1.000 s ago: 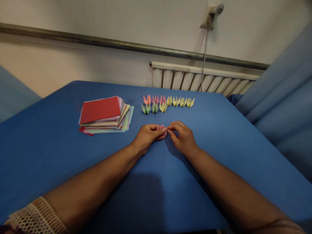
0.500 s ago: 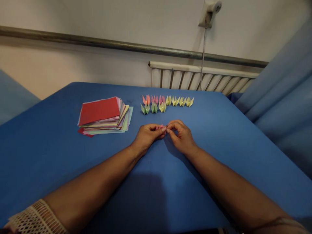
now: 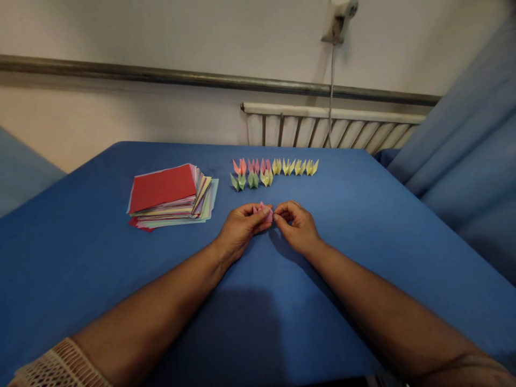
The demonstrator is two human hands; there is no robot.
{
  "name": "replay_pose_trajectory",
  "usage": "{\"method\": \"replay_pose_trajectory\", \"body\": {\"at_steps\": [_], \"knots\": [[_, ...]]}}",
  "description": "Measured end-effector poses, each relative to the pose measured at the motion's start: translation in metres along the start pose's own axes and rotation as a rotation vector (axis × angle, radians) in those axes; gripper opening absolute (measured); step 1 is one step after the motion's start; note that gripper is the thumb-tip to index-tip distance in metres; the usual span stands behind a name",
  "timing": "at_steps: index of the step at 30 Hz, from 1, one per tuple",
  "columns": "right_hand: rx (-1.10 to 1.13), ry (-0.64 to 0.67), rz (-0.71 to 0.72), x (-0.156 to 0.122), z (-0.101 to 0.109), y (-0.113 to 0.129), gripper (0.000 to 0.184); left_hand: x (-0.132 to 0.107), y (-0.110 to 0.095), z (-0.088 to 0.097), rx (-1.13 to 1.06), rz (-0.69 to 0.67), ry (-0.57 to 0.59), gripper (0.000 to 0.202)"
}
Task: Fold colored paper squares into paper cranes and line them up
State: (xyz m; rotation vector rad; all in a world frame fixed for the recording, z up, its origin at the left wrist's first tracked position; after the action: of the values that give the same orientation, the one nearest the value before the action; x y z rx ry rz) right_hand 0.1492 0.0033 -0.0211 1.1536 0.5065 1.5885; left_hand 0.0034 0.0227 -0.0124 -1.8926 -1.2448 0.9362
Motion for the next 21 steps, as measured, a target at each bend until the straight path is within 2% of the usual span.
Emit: {"method": "replay_pose_trajectory", "body": {"at_steps": [4,8,21], "knots": [[0.056,0.023,-0.019,-0.0009,-0.0017,0.001,0.006,-0.0027,-0.0011,-0.0029,-0.054,0.025,0.004,0.021],[0.122,-0.013,-0.008,-0.0005,-0.0023,-0.0005,0.009,-0.0044,-0.0017,-0.0046,-0.038,0.04,0.002,0.022],[0.049,-0.01,0.011,-0.0038,-0.0005,0.0035,0.011,-0.0047,-0.0014,-0.0055,-0.037,0.022,0.006,0.023]]}}
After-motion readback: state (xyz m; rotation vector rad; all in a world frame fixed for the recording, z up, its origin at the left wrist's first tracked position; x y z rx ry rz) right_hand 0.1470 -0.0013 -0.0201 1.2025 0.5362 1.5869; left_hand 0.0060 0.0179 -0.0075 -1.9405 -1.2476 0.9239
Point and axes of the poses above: each hand's wrist, its own x-axis towards the middle knuckle, its own z-axis out of the back of the hand, y = z × x, the point moved 2 cm from there along x, towards the middle knuckle, and after that the axes turned 10 degrees about -x, right-handed, at the moved point
